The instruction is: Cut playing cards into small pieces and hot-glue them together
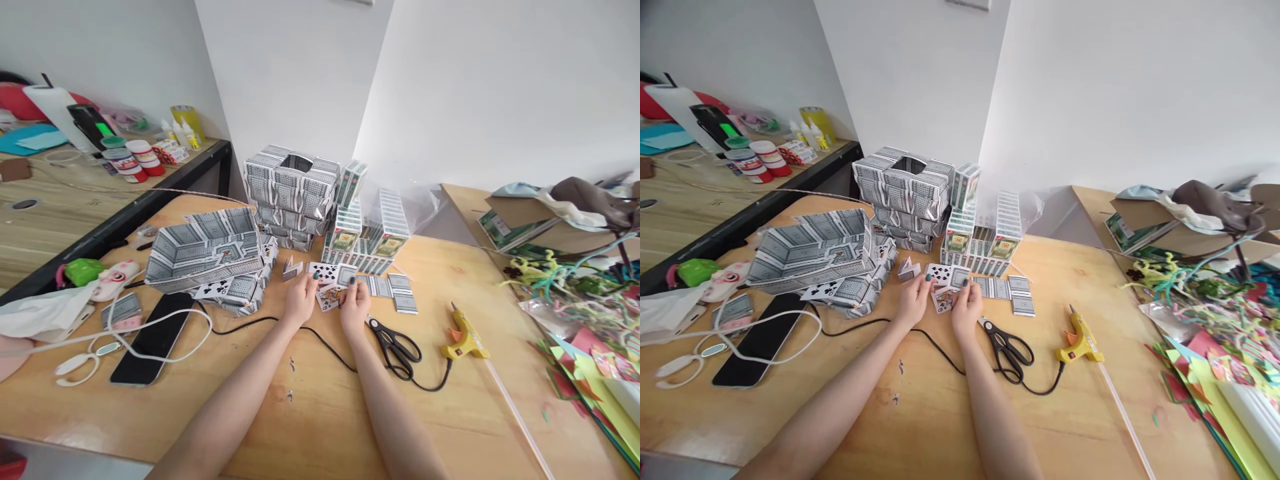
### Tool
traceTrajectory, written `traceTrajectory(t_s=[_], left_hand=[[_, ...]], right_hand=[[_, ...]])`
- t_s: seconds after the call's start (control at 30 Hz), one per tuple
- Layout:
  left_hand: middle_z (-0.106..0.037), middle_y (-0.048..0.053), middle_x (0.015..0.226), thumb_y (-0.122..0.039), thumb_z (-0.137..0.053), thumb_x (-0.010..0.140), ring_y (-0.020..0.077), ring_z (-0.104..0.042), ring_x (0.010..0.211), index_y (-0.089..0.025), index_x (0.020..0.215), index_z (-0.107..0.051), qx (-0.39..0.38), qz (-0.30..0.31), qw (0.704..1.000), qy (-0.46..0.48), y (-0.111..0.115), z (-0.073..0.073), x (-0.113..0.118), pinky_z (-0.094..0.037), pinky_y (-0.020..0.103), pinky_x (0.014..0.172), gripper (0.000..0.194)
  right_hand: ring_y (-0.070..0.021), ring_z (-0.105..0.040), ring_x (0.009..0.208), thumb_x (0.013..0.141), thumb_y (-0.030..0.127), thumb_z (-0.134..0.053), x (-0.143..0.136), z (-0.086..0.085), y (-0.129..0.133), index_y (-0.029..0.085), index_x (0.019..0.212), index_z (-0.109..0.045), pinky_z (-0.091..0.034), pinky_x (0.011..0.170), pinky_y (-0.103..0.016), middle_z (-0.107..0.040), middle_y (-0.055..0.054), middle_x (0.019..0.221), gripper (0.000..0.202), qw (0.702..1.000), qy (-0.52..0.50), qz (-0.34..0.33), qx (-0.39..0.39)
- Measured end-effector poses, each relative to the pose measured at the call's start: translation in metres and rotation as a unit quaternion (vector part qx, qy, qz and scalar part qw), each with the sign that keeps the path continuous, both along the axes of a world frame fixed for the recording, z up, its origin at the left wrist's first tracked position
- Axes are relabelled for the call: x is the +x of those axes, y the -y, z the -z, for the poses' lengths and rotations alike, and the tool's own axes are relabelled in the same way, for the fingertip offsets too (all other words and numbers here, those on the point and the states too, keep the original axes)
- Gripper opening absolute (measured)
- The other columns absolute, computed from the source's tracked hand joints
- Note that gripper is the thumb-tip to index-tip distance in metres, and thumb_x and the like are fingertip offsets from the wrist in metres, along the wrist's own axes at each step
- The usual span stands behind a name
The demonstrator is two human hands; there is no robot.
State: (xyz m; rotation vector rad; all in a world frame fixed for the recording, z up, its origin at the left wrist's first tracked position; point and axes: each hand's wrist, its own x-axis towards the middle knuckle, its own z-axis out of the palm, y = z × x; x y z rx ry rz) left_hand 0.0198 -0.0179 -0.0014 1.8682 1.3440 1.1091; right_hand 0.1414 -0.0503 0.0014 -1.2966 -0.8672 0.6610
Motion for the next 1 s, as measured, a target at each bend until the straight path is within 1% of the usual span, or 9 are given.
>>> traceTrajectory(t_s=[0.07, 0.13, 0.23, 0.37, 0.5, 0.7, 0.77, 0.87, 1.0], left_hand=[[-0.059, 0.005, 0.084, -0.034, -0.048, 0.080, 0.0178, -0.056, 0.079, -0.019, 0.091, -0.054, 0.030, 0.003, 0.997, -0.077, 0.004, -0.003, 0.002, -0.043, 0.028, 0.069, 0.019], [-0.057, 0.008, 0.092, -0.031, -0.058, 0.072, 0.0224, -0.054, 0.089, -0.018, 0.094, -0.053, 0.062, 0.011, 0.989, -0.137, 0.008, -0.005, 0.005, -0.043, 0.032, 0.074, 0.026], [-0.057, 0.009, 0.090, -0.023, -0.061, 0.068, 0.0257, -0.052, 0.090, -0.017, 0.095, -0.052, 0.093, 0.029, 0.982, -0.164, 0.014, -0.006, 0.008, -0.042, 0.036, 0.075, 0.029], [-0.057, 0.005, 0.082, -0.014, -0.051, 0.075, 0.0202, -0.053, 0.082, -0.018, 0.097, -0.051, 0.093, 0.057, 0.989, -0.103, 0.012, -0.001, 0.008, -0.044, 0.032, 0.071, 0.023], [-0.056, 0.006, 0.088, -0.019, -0.045, 0.083, 0.0164, -0.054, 0.083, -0.018, 0.096, -0.053, 0.108, -0.017, 0.994, -0.024, 0.006, 0.001, 0.006, -0.045, 0.028, 0.072, 0.016], [-0.043, 0.010, 0.103, -0.023, -0.048, 0.082, 0.0192, -0.051, 0.095, -0.020, 0.103, -0.058, 0.163, -0.108, 0.980, -0.022, 0.008, -0.004, 0.001, -0.044, 0.033, 0.080, 0.023], [-0.043, 0.011, 0.107, -0.024, -0.045, 0.084, 0.0196, -0.050, 0.098, -0.020, 0.108, -0.056, 0.161, -0.087, 0.983, 0.003, 0.009, -0.005, 0.001, -0.045, 0.033, 0.079, 0.027], [-0.046, 0.012, 0.116, -0.027, -0.041, 0.086, 0.0194, -0.050, 0.099, -0.021, 0.118, -0.050, 0.108, -0.004, 0.991, 0.081, 0.010, -0.005, 0.001, -0.047, 0.029, 0.075, 0.034], [-0.052, 0.012, 0.119, -0.037, -0.041, 0.085, 0.0112, -0.054, 0.065, -0.022, 0.129, -0.038, -0.048, 0.112, 0.971, 0.204, 0.009, -0.005, 0.003, -0.046, 0.024, 0.053, 0.046]], right_hand=[[-0.0086, -0.033, 0.037, 0.085, 0.047, -0.038, 0.006, 0.001, -0.002, 0.021, 0.073, -0.040, -0.027, 0.038, -0.021, -0.035, 0.010, 0.043, 0.028, 0.996, -0.016, 0.082, 0.003], [-0.0084, -0.033, 0.037, 0.085, 0.047, -0.039, 0.011, 0.002, -0.004, 0.021, 0.072, -0.039, -0.027, 0.039, -0.021, -0.035, 0.009, 0.044, 0.028, 0.992, -0.027, 0.120, 0.002], [-0.0081, -0.032, 0.037, 0.084, 0.048, -0.040, 0.013, 0.004, -0.005, 0.022, 0.072, -0.039, -0.026, 0.038, -0.020, -0.035, 0.009, 0.044, 0.029, 0.993, -0.045, 0.112, -0.008], [-0.0075, -0.032, 0.037, 0.084, 0.049, -0.039, 0.010, 0.006, -0.006, 0.022, 0.073, -0.039, -0.027, 0.038, -0.019, -0.036, 0.010, 0.044, 0.030, 0.994, -0.061, 0.093, -0.002], [-0.0071, -0.031, 0.036, 0.082, 0.048, -0.044, 0.008, 0.005, -0.006, 0.020, 0.075, -0.042, -0.026, 0.037, -0.019, -0.037, 0.010, 0.043, 0.028, 0.993, -0.092, 0.077, 0.008], [-0.0067, -0.032, 0.038, 0.076, 0.045, -0.055, 0.008, 0.003, -0.005, 0.019, 0.065, -0.046, -0.027, 0.038, -0.019, -0.038, 0.009, 0.043, 0.030, 0.996, -0.082, 0.019, -0.012], [-0.0063, -0.031, 0.037, 0.074, 0.045, -0.056, 0.007, 0.004, -0.004, 0.019, 0.061, -0.044, -0.025, 0.037, -0.019, -0.036, 0.009, 0.042, 0.032, 0.996, -0.089, -0.011, -0.021], [-0.0062, -0.028, 0.035, 0.072, 0.046, -0.057, 0.006, 0.005, -0.003, 0.020, 0.058, -0.042, -0.022, 0.035, -0.020, -0.034, 0.009, 0.041, 0.034, 0.987, -0.125, -0.091, -0.041], [-0.0066, -0.028, 0.036, 0.072, 0.048, -0.056, 0.003, 0.006, -0.004, 0.019, 0.059, -0.044, -0.022, 0.035, -0.021, -0.035, 0.008, 0.044, 0.033, 0.970, -0.148, -0.181, -0.066]])
